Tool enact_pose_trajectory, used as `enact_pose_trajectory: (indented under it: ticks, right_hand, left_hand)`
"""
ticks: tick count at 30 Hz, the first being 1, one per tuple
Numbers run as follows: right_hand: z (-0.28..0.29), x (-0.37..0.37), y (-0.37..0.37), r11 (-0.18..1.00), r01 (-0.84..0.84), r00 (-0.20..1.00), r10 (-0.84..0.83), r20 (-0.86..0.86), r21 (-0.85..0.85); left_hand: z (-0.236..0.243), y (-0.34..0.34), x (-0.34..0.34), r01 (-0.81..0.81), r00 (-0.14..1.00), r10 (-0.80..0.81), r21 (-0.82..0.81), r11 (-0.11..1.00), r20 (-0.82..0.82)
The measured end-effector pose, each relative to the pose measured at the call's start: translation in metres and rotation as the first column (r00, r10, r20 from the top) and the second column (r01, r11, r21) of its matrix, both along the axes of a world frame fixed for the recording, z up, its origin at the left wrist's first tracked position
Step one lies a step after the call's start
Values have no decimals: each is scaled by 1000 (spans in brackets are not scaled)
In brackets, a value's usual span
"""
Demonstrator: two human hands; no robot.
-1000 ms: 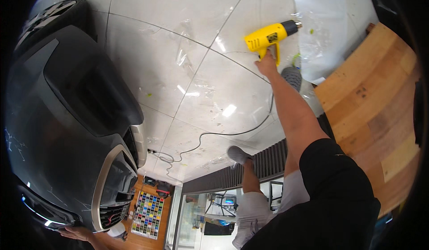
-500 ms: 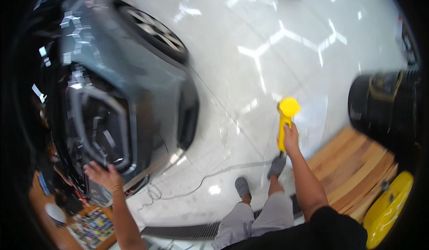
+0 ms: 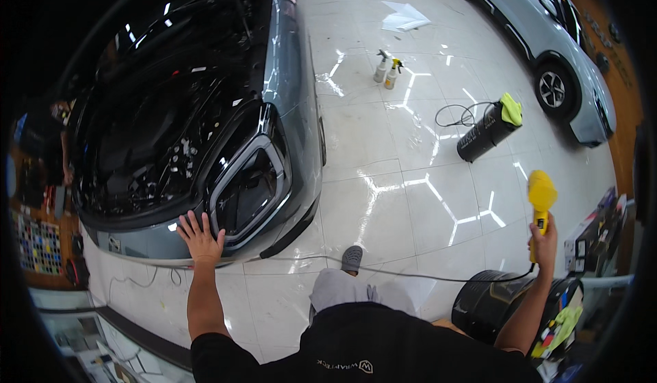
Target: The person applies a protective film to the front bumper and wheel arch of a car. They use a grey cloth to wipe the surface, a yellow squeegee to smooth the film, and a yellow heat gun to heat and stretch the material into place.
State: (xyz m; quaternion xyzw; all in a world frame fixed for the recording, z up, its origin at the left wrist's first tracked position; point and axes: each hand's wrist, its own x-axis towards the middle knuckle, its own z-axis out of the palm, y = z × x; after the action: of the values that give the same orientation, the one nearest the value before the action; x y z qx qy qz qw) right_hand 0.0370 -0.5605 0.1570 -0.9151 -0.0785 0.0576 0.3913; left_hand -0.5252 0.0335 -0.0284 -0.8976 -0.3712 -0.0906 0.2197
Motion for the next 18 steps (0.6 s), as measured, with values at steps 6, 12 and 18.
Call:
enact_pose_trajectory:
  ticks: [6,12,18]
  right_hand:
    - [61,128,-51,993,119,959,-118,259,11]
    - [116,319,-64,990,-67,911,9,411,126]
    - [144,422,7,813,-365,892,165,421,454]
  left_hand:
    - [-13,-61,62,-380,867,433,-234,895,246]
    - [-79,-158,184,-294,838,525,-687,664,149]
    - [-70,-215,288,-166,846,502,-808,565,178]
